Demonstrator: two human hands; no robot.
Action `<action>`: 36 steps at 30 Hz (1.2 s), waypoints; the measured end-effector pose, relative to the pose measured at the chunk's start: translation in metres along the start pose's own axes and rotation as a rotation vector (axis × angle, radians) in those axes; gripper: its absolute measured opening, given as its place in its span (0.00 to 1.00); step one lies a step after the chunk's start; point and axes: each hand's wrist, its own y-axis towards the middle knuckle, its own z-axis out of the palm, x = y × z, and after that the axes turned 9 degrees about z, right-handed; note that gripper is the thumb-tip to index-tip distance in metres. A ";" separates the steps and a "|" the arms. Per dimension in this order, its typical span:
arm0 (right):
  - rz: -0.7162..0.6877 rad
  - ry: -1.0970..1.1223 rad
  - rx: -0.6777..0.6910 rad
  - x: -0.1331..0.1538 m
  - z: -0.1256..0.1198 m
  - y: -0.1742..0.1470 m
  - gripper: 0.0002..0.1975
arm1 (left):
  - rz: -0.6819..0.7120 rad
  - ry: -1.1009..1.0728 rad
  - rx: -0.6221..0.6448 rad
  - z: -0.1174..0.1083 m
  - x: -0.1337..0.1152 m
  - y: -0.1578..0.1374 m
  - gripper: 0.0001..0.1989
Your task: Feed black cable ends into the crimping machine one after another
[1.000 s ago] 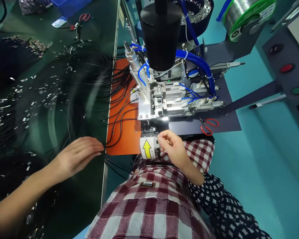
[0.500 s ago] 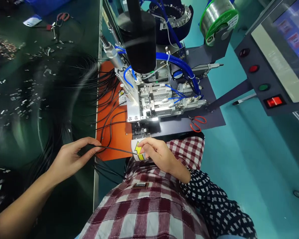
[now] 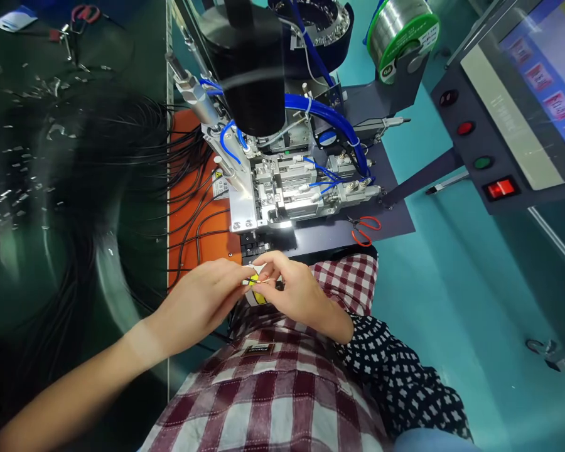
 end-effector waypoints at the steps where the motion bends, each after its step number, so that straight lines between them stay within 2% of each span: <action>1: 0.016 0.030 0.002 0.001 -0.002 0.000 0.15 | 0.001 -0.075 0.015 0.000 -0.003 0.007 0.13; 3: 0.052 0.129 0.004 0.001 -0.006 0.000 0.15 | -0.054 -0.275 -0.010 0.002 -0.004 0.016 0.13; 6: 0.116 0.273 0.018 -0.003 -0.009 0.001 0.12 | -0.194 -0.545 -0.126 0.010 0.003 0.017 0.10; 10: 0.158 0.247 0.016 -0.012 -0.005 0.004 0.09 | -0.301 -0.712 -0.211 0.028 0.012 0.008 0.09; 13: 0.095 0.102 -0.039 -0.014 0.000 0.006 0.08 | -0.333 -0.756 -0.239 0.036 0.012 0.004 0.09; 16: -0.044 -0.063 -0.140 -0.012 0.003 0.008 0.05 | -0.351 -0.755 -0.280 0.039 0.010 0.004 0.07; 19: -0.171 -0.222 -0.205 -0.010 0.005 0.008 0.08 | -0.356 -0.705 -0.327 0.040 0.009 0.005 0.06; 25: -0.264 -0.398 -0.205 -0.011 0.004 0.004 0.14 | -0.374 -0.644 -0.413 0.047 0.008 0.003 0.04; 28: -0.197 -0.288 -0.192 -0.013 -0.001 0.004 0.17 | -0.388 -0.646 -0.428 0.046 0.006 0.002 0.05; 30: -0.100 -0.132 -0.189 -0.014 -0.003 0.007 0.14 | -0.415 -0.703 -0.429 0.044 0.006 0.001 0.07; 33: 0.036 0.147 -0.096 -0.017 -0.001 0.012 0.08 | -0.448 -0.796 -0.427 0.043 0.006 0.000 0.07; 36: 0.104 0.331 -0.015 -0.017 0.004 0.017 0.07 | -0.456 -0.827 -0.418 0.043 0.006 0.000 0.07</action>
